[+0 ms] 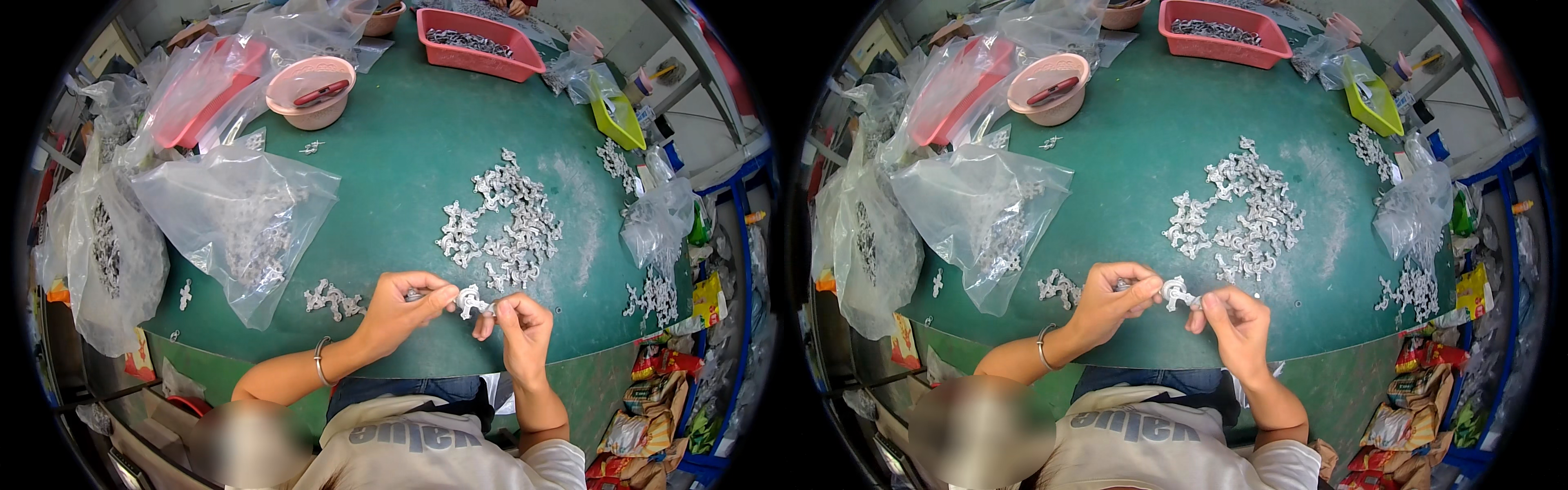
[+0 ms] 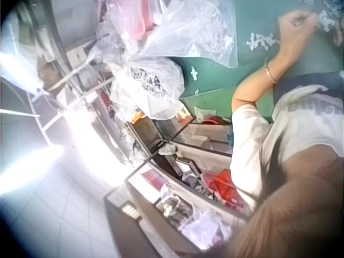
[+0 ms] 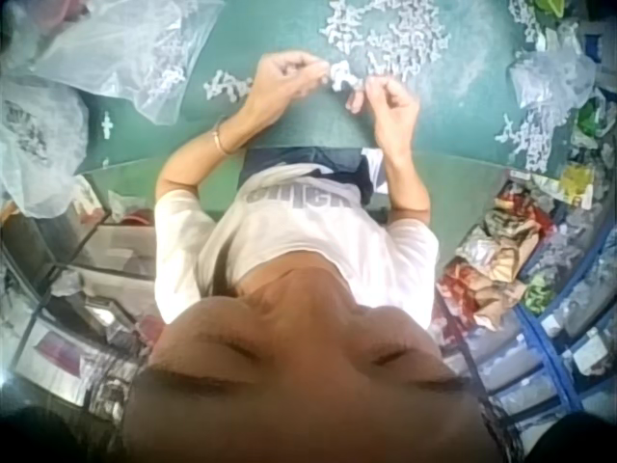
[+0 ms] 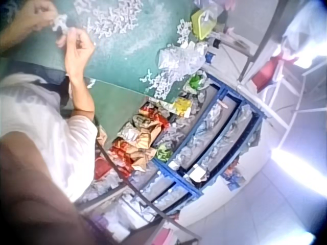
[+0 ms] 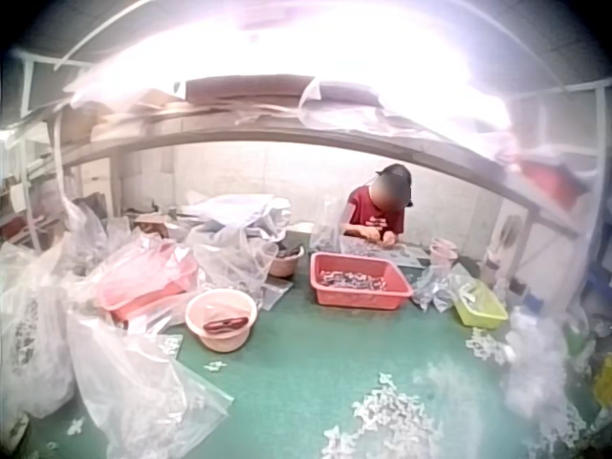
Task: The person sorts small metal hardware components by hand, picking them from a pile and placing them into separate piles and plastic bags on a workbench.
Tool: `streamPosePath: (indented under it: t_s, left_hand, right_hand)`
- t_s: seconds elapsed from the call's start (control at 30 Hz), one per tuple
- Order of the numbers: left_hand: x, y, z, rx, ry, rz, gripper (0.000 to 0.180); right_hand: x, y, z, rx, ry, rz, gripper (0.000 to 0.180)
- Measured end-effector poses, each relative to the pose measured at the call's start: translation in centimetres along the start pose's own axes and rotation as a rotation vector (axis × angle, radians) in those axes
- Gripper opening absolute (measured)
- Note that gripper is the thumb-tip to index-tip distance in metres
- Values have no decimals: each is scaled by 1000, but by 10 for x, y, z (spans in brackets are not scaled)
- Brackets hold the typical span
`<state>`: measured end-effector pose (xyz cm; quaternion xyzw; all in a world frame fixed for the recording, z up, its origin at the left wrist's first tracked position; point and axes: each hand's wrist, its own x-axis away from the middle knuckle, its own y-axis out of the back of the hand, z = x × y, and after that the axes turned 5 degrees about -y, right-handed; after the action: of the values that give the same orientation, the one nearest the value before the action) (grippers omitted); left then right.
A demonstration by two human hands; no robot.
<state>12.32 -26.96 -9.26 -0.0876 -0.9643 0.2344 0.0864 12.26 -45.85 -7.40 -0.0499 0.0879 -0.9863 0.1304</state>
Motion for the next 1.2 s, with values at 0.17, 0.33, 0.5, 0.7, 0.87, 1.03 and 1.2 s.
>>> streamPosePath:
  t_s: [0.17, 0.33, 0.5, 0.7, 0.87, 1.03, 1.2]
  left_hand:
    - [0, 0, 1, 68, 10, 14, 17]
    - [-1, 1, 2, 105, 18, 14, 16]
    - [0, -1, 0, 121, 17, 21, 15]
    - [2, -3, 0, 152, 20, 26, 15]
    - [3, -7, -2, 181, 42, -3, 16]
    - [5, -9, -4, 243, 93, 24, 19]
    - [8, -13, -8, 349, 284, 47, 23]
  right_hand:
    - [4, 0, -1, 32, 12, 3, 19]
    - [7, -2, -1, 58, 7, 7, 18]
    - [9, -1, -5, 38, 27, 32, 20]
    - [10, -2, -5, -38, -5, 58, 20]
    - [11, -5, -9, 71, 62, 2, 17]
    - [6, -4, -10, 749, 575, -98, 10]
    - [0, -8, -7, 1000, 851, 27, 21]
